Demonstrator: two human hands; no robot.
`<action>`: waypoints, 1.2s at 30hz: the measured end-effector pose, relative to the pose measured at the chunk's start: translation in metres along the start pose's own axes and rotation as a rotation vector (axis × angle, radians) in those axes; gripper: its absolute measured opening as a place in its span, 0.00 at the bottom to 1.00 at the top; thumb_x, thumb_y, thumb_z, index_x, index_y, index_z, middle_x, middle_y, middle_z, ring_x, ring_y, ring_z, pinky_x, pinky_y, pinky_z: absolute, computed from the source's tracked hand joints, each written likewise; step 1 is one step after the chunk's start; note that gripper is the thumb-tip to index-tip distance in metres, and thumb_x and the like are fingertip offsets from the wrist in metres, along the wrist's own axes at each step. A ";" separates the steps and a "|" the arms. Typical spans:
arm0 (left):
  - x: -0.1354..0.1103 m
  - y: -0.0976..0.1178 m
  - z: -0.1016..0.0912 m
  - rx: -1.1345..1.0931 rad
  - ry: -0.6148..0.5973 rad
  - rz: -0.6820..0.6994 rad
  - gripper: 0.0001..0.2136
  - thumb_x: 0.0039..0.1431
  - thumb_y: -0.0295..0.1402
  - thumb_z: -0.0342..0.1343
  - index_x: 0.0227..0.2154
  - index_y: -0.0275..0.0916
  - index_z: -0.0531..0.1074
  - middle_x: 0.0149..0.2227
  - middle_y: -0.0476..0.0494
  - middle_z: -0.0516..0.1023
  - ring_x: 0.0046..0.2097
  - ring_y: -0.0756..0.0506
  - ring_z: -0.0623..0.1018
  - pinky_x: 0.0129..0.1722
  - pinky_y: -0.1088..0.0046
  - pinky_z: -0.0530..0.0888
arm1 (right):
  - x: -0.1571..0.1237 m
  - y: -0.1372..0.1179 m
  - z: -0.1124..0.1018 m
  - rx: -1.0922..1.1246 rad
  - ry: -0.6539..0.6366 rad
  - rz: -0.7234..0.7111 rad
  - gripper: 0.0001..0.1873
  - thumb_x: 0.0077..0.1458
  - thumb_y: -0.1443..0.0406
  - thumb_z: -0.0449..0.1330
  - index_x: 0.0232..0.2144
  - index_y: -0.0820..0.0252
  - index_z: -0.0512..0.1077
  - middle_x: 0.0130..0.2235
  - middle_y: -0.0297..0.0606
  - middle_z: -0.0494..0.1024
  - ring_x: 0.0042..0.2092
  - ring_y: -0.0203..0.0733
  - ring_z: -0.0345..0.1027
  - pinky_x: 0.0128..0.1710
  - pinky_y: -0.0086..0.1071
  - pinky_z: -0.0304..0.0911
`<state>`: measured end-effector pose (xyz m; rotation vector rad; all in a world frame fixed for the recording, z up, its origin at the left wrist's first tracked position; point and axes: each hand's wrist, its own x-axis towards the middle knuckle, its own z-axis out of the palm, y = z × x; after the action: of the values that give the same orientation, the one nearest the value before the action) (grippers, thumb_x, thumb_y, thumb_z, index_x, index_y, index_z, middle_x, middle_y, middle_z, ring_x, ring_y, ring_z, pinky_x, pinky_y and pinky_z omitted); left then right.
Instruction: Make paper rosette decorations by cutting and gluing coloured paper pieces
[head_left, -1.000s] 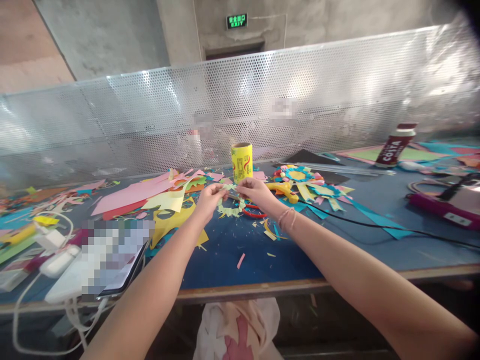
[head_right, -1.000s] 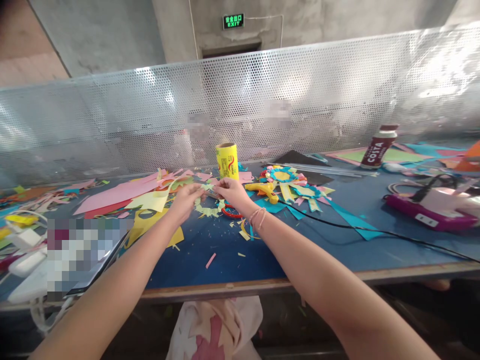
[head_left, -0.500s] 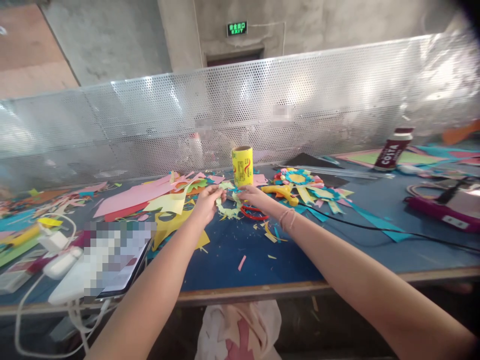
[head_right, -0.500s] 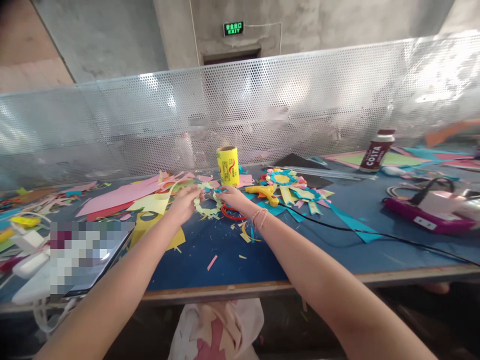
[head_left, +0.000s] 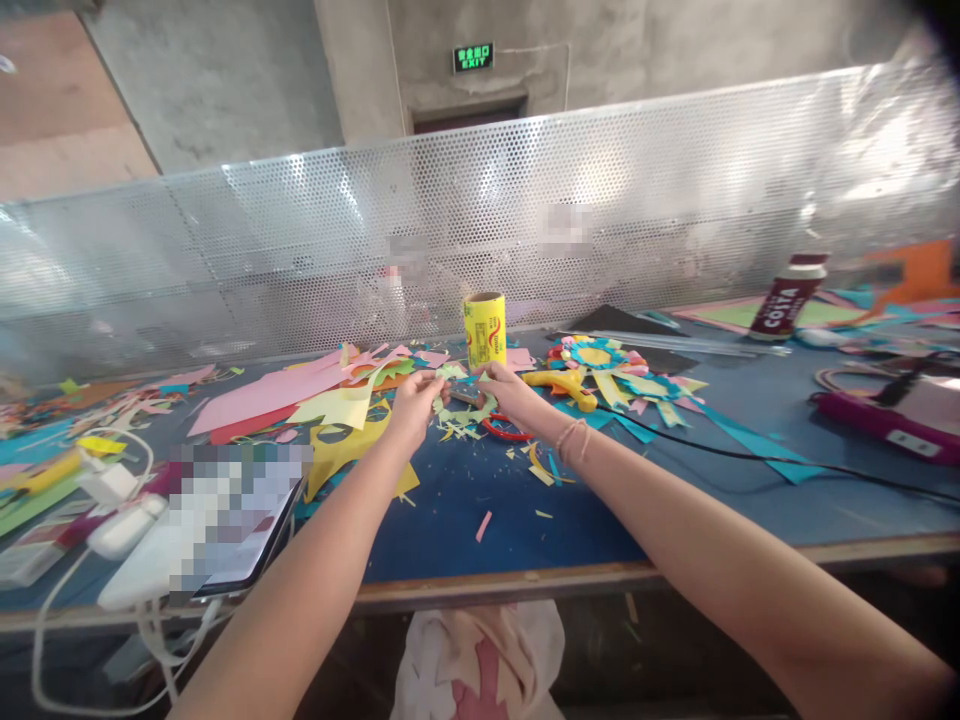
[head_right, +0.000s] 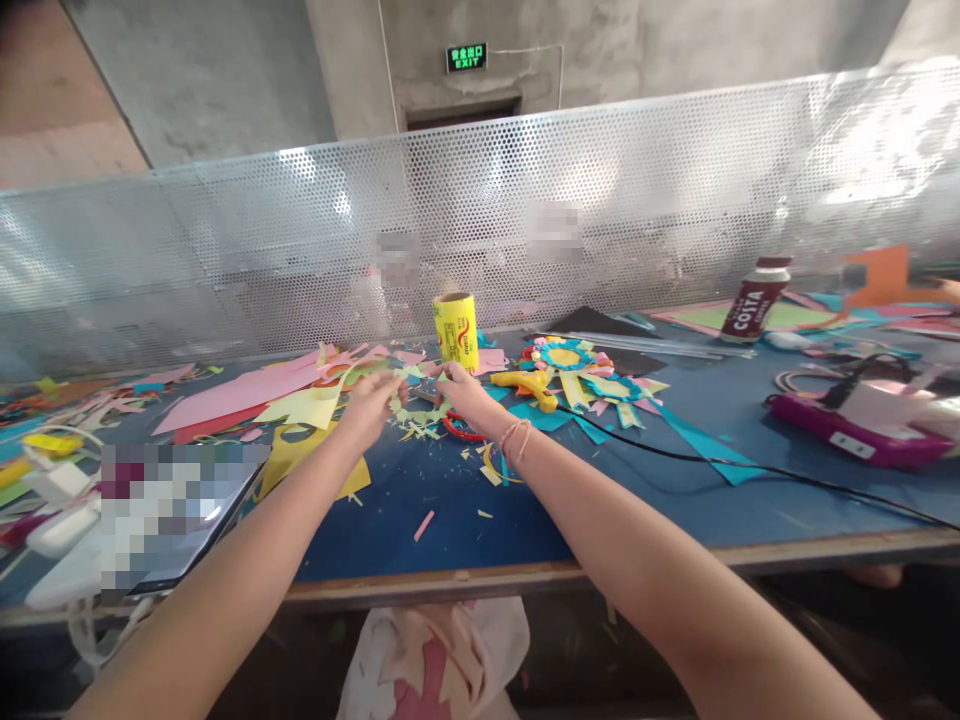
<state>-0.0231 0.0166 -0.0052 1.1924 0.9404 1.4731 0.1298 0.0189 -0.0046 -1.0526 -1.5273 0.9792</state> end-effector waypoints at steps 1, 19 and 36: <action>-0.001 0.001 0.000 0.028 -0.004 0.010 0.11 0.42 0.35 0.60 0.28 0.36 0.67 0.24 0.49 0.71 0.24 0.53 0.70 0.25 0.77 0.65 | -0.001 -0.001 0.001 -0.024 0.005 -0.014 0.08 0.47 0.65 0.51 0.33 0.59 0.63 0.21 0.26 0.63 0.23 0.30 0.59 0.24 0.25 0.55; -0.007 0.004 0.006 0.077 -0.087 -0.013 0.12 0.40 0.37 0.61 0.28 0.36 0.70 0.25 0.48 0.73 0.26 0.52 0.71 0.25 0.77 0.65 | -0.003 -0.009 -0.003 -0.283 0.088 -0.217 0.09 0.48 0.60 0.52 0.25 0.61 0.64 0.20 0.29 0.61 0.22 0.31 0.52 0.22 0.26 0.49; -0.010 0.006 0.006 0.125 -0.146 0.012 0.12 0.42 0.38 0.60 0.29 0.35 0.69 0.26 0.46 0.73 0.25 0.52 0.71 0.21 0.79 0.60 | -0.008 -0.017 -0.004 -0.154 0.068 -0.141 0.09 0.46 0.60 0.55 0.23 0.61 0.63 0.19 0.27 0.59 0.21 0.29 0.51 0.21 0.26 0.49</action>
<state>-0.0181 0.0054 0.0002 1.3794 0.9377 1.3320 0.1326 0.0062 0.0100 -1.0588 -1.6172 0.7307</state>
